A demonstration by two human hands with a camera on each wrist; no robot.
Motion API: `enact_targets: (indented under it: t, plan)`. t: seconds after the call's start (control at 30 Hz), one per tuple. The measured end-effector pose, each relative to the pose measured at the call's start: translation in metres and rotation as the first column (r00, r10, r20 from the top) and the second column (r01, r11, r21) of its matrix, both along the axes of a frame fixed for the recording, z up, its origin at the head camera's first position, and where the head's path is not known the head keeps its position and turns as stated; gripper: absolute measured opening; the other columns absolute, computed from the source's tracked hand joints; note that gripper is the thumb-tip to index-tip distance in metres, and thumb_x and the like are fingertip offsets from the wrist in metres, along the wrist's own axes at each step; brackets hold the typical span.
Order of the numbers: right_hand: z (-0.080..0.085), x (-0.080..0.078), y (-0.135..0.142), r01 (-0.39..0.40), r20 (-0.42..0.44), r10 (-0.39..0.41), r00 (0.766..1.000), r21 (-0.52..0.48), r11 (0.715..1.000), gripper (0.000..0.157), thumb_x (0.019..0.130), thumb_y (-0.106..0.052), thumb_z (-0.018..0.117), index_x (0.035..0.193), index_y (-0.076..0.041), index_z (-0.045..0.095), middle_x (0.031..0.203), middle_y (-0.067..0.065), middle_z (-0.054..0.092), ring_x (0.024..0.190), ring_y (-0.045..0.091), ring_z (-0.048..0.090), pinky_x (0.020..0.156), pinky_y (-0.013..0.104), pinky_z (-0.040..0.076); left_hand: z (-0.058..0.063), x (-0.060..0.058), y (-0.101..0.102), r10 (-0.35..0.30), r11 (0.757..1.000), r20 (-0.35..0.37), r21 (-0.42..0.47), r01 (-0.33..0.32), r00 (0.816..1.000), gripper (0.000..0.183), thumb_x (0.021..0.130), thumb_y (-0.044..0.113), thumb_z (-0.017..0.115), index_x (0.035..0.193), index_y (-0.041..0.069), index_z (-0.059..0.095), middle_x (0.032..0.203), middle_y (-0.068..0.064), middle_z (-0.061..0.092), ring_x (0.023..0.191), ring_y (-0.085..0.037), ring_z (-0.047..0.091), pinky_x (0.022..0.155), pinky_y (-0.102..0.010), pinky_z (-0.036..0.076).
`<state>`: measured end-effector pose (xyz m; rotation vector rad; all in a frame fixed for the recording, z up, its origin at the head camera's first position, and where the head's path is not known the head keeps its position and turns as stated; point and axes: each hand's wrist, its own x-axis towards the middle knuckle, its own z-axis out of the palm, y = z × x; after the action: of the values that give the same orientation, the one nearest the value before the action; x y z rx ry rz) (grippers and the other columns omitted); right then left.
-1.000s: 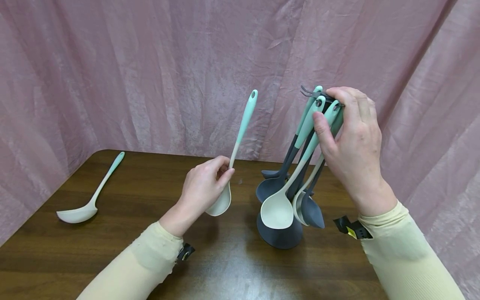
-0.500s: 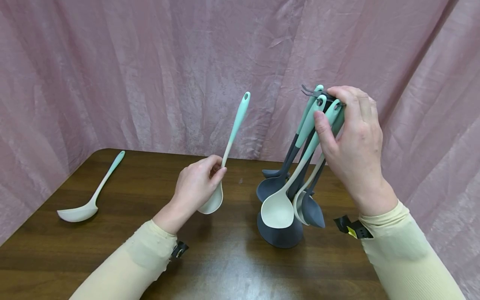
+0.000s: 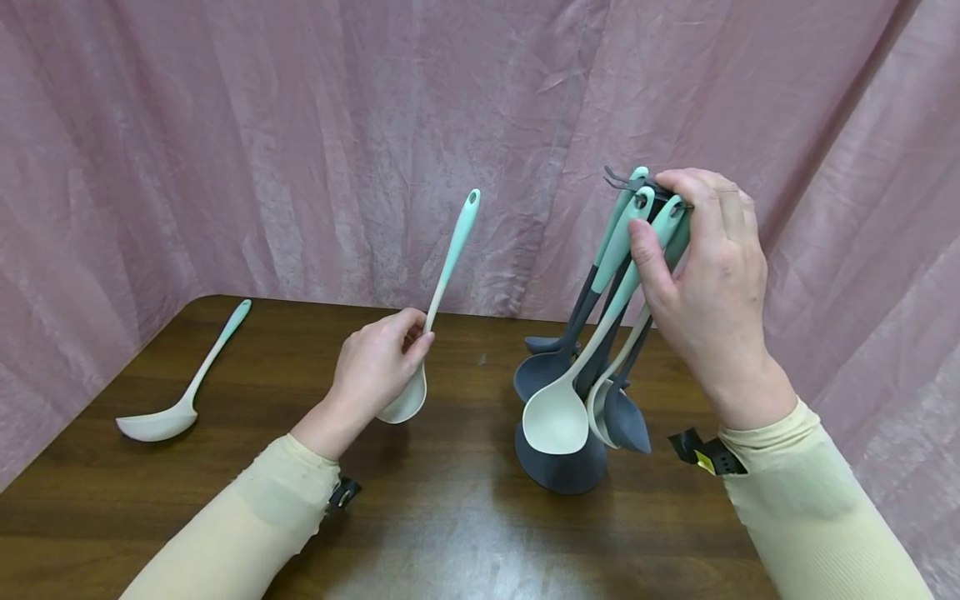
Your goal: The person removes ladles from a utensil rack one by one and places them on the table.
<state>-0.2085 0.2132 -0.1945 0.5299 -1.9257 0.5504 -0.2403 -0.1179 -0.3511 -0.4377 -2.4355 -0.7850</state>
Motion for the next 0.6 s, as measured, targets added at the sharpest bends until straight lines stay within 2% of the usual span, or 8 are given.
enact_targets:
  t: [0.6]
  plan:
    - [0.000,0.000,0.000,-0.006,-0.001,0.006,1.000,-0.007,1.000,0.047,0.107,-0.034,0.068,0.144,-0.006,0.065,0.144,0.017,0.064,0.137,0.038,0.055,0.112,0.051,0.045,-0.014,-0.007,-0.023,0.056,0.998,0.051,-0.018,-0.055,0.997,0.009,0.104,0.018,0.077,0.112,0.014,0.078,0.091,0.002,0.077,0.074,-0.023,0.069,0.063,-0.047,0.052]
